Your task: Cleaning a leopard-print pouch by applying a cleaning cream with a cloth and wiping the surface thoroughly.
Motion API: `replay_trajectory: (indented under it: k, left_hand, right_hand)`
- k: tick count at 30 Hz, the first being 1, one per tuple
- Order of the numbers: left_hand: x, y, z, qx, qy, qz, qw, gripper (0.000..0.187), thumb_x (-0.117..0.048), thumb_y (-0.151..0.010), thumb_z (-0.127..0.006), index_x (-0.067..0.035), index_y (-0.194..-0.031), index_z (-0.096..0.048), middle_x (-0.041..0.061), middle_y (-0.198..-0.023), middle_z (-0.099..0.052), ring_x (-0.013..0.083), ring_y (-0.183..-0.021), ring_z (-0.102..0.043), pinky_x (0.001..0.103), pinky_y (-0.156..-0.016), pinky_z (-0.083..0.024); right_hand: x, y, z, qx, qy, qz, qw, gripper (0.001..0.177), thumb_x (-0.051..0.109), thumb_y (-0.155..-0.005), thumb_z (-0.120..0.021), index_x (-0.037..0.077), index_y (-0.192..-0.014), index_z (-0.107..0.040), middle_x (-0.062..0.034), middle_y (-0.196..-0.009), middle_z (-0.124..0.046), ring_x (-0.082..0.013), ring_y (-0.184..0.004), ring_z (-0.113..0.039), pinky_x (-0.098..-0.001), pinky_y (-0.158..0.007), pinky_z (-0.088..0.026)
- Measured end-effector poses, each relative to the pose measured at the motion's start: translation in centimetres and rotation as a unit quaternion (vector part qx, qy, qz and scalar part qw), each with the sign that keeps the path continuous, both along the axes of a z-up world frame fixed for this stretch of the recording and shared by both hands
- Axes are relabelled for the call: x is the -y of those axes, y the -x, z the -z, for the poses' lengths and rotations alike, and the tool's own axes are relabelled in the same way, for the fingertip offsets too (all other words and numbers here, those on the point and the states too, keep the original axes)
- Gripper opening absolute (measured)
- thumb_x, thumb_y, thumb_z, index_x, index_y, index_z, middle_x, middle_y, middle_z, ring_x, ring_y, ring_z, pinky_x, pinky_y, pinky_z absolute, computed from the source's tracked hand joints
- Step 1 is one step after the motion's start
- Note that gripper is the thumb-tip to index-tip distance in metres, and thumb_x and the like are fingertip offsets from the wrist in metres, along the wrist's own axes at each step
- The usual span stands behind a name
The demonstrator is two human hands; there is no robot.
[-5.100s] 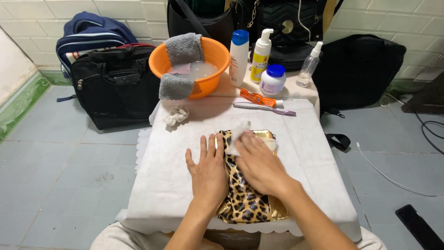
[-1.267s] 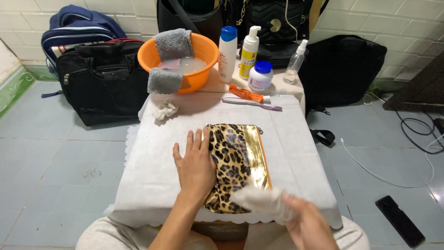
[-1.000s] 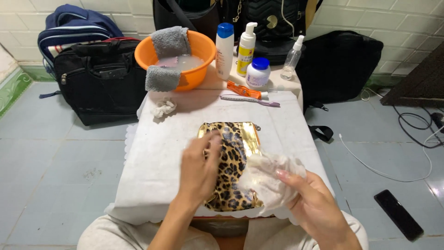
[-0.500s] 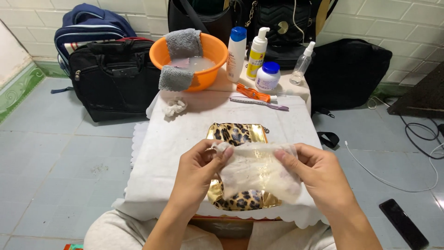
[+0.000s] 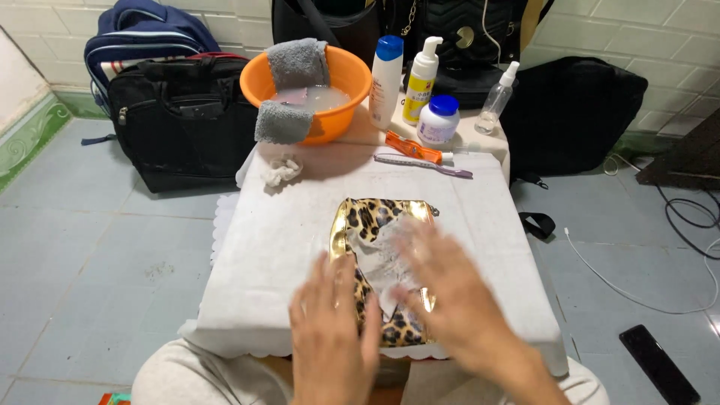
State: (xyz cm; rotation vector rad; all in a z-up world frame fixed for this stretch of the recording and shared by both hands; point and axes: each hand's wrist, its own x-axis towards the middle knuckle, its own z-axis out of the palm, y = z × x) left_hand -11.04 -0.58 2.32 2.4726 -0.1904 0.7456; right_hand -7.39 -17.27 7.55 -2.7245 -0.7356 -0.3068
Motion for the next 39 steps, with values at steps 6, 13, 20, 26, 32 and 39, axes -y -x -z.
replay_trajectory:
  k: [6,13,20,26,32,39]
  left_hand:
    - [0.2,2.0,8.5,0.055,-0.111,0.033,0.992,0.075,-0.040,-0.092,-0.055,0.008,-0.147,-0.040,0.026,-0.158,-0.040,0.0379,-0.152,-0.033,0.055,-0.122,-0.020]
    - [0.5,2.3,9.4,0.051,-0.114,0.013,0.992,0.095,-0.066,-0.087,-0.064,0.005,-0.146,-0.042,0.024,-0.158,-0.041,0.0328,-0.152,-0.032,0.056,-0.124,-0.017]
    - [0.3,2.3,9.7,0.051,-0.147,0.007,0.988,0.099,-0.061,-0.079,-0.073,0.005,-0.146,-0.043,0.024,-0.157,-0.042,0.0344,-0.151,-0.035,0.056,-0.123,-0.019]
    - [1.7,1.7,9.8,0.082,-0.149,-0.052,0.984,0.078,-0.039,-0.082,-0.057,0.006,-0.144,-0.046,0.023,-0.156,-0.044,0.0324,-0.149,-0.038,0.052,-0.123,-0.024]
    - [1.0,1.5,11.4,0.080,-0.165,-0.030,0.983,0.080,-0.056,-0.096,-0.039,0.007,-0.146,-0.045,0.026,-0.157,-0.042,0.0347,-0.150,-0.036,0.053,-0.123,-0.021]
    - [0.6,2.0,10.0,0.076,-0.144,-0.008,0.987,0.095,-0.056,-0.078,-0.068,0.008,-0.145,-0.045,0.026,-0.155,-0.045,0.0342,-0.149,-0.040,0.051,-0.121,-0.026]
  right_hand:
    - [-1.3,0.4,3.7,-0.274,0.092,-0.048,0.956,0.086,0.070,-0.095,-0.015,0.018,-0.163,-0.008,-0.0063,-0.171,0.000,-0.0347,-0.154,0.004,-0.0601,-0.118,0.000]
    - [-1.1,-7.0,5.5,-0.083,0.146,-0.028,0.985,0.091,0.071,-0.104,0.003,-0.001,-0.158,-0.006,-0.0210,-0.167,0.003,-0.0320,-0.153,0.005,-0.0441,-0.119,0.002]
    - [-3.9,-8.7,4.6,-0.128,0.109,0.059,0.984,0.100,0.076,-0.096,-0.012,-0.002,-0.157,-0.006,-0.0214,-0.168,0.003,-0.0327,-0.155,0.005,-0.0475,-0.122,-0.002]
    - [-2.2,0.2,7.5,-0.018,0.077,-0.035,0.996,0.083,0.061,-0.108,-0.024,-0.008,-0.154,-0.022,-0.0275,-0.165,-0.013,-0.0360,-0.154,-0.010,-0.0465,-0.120,-0.011]
    - [-0.5,5.2,12.5,0.138,0.119,-0.022,0.983,0.076,0.048,-0.095,-0.039,-0.005,-0.149,-0.035,-0.0269,-0.161,-0.031,-0.0353,-0.151,-0.031,-0.0473,-0.117,-0.030]
    - [-1.3,-3.2,7.3,-0.081,0.101,0.099,0.987,0.089,0.067,-0.106,-0.025,-0.009,-0.152,-0.022,-0.0283,-0.165,-0.010,-0.0368,-0.155,-0.003,-0.0470,-0.121,-0.005]
